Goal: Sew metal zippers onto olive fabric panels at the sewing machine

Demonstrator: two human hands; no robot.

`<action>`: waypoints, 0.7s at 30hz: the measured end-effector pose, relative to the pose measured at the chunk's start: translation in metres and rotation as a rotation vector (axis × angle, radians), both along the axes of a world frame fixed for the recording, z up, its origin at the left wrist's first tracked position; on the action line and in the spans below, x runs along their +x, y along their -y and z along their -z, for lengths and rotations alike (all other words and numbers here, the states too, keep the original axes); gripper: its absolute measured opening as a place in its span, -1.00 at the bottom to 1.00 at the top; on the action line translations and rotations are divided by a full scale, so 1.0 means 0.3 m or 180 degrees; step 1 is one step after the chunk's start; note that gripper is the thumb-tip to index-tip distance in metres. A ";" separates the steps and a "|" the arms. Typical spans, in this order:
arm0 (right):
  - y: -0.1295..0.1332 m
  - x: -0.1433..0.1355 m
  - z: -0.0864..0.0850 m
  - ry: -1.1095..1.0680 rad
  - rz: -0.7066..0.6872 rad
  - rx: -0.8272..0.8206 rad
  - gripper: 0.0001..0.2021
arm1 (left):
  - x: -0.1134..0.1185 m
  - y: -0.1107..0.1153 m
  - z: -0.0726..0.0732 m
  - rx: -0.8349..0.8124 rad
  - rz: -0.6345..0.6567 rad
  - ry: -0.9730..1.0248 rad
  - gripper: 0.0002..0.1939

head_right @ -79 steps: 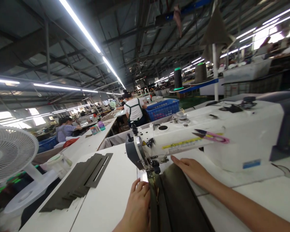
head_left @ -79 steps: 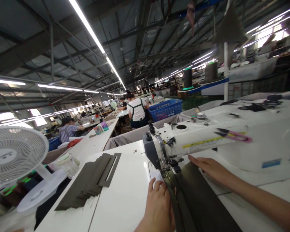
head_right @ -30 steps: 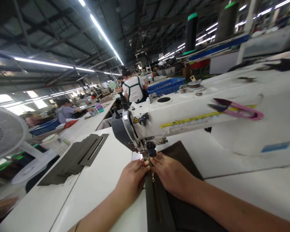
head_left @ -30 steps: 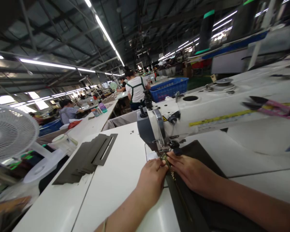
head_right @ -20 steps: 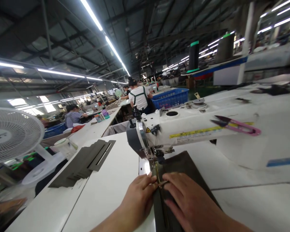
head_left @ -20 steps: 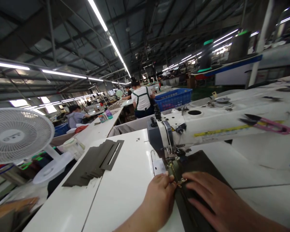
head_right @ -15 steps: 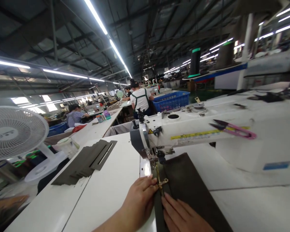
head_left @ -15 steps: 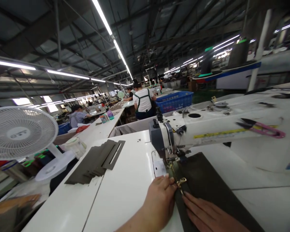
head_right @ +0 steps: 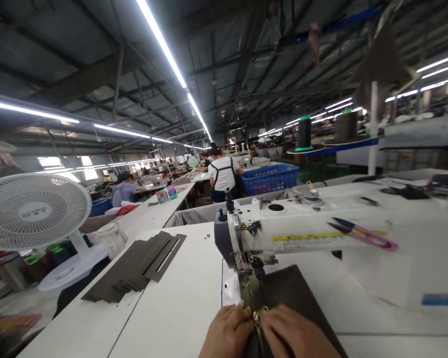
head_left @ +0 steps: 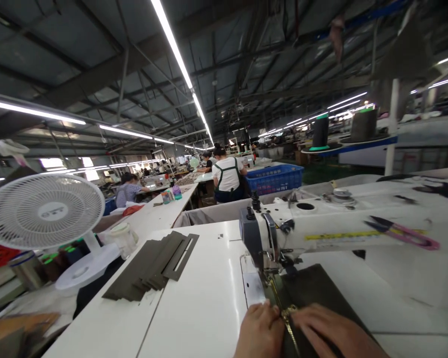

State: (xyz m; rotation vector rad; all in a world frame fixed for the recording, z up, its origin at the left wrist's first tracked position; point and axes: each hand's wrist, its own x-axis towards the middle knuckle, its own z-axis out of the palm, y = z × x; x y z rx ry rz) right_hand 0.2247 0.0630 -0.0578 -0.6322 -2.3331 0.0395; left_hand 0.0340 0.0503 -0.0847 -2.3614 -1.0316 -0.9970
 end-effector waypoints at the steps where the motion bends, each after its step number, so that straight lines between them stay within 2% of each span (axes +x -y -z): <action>1: -0.017 -0.010 -0.008 0.0043 0.0276 -0.0078 -0.72 | -0.002 -0.004 0.002 -0.0024 -0.0036 -0.0052 -0.90; 3: -0.049 -0.031 -0.001 0.0233 0.0510 -0.0031 -0.68 | -0.007 -0.005 0.001 -0.0046 -0.0077 -0.0136 -0.90; 6: -0.076 -0.054 0.045 0.0434 0.0539 0.0137 -0.66 | -0.013 -0.001 -0.012 -0.0121 -0.0033 -0.0182 -0.92; 9: -0.082 -0.058 0.067 0.0399 0.0619 0.0214 -0.66 | -0.017 0.002 -0.030 -0.0436 0.0012 -0.0195 -0.93; 14: -0.097 -0.059 0.040 0.0490 0.0615 0.0330 -0.65 | -0.016 -0.004 -0.068 -0.0853 0.0110 0.0082 -0.82; 21: -0.132 -0.084 0.025 0.0161 0.0670 0.0247 -0.66 | -0.016 -0.028 -0.118 -0.1151 0.0111 0.0153 -0.71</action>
